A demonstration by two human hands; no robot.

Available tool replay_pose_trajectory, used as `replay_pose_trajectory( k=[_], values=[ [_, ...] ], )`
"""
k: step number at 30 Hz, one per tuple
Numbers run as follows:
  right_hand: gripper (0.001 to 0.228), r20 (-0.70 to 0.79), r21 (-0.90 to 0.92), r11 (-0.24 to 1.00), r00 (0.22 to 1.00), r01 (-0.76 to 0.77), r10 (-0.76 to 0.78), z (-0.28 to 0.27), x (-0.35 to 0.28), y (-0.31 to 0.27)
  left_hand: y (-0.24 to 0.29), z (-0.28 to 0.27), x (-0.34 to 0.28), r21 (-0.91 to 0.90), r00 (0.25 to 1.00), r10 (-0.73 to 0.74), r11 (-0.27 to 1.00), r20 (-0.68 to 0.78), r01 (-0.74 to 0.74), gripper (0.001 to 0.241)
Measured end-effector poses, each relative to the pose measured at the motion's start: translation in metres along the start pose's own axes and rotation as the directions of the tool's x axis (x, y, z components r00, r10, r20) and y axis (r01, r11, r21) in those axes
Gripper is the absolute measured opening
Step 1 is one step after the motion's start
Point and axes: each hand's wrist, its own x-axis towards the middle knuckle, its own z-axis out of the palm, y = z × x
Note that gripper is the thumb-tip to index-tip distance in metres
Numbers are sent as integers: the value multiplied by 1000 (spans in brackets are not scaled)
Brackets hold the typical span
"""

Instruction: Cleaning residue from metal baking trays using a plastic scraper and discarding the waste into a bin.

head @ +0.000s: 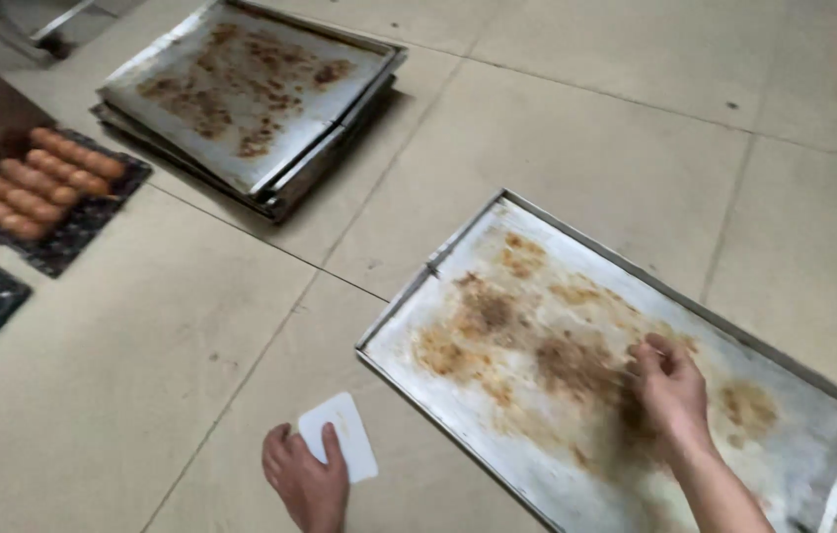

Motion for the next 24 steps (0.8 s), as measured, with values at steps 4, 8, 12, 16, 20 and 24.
replay_pose_trajectory(
  k=[4, 8, 12, 16, 20, 24],
  values=[
    [50, -385, -469, 883, 901, -4, -201, -127, -8, 112, 8, -11, -3, -15, 1000, 25, 1000, 16, -24, 46],
    [49, -523, -450, 792, 840, -414, 142, -184, -57, 166, -1, -4, -12, -22, 993, -23, 999, 116, 26, 53],
    [39, -228, -149, 925, 923, -348, 311, -198, -63, 210, -1, -8, -11, -81, 982, -12, 996, 188, 28, 54],
    [51, -222, -36, 940, 920, -338, 323, -188, -91, 163, -9, -8, -12, -179, 982, 55, 984, 179, -23, 53],
    [56, -244, 31, 991, 961, -126, 130, -188, -100, 92, 1, -12, -6, -172, 961, -62, 979, 270, 111, 45],
    [58, -222, 164, 982, 973, 98, -60, -182, -141, -42, 5, -19, -9, -158, 943, -56, 981, 327, 113, 49]
  ],
)
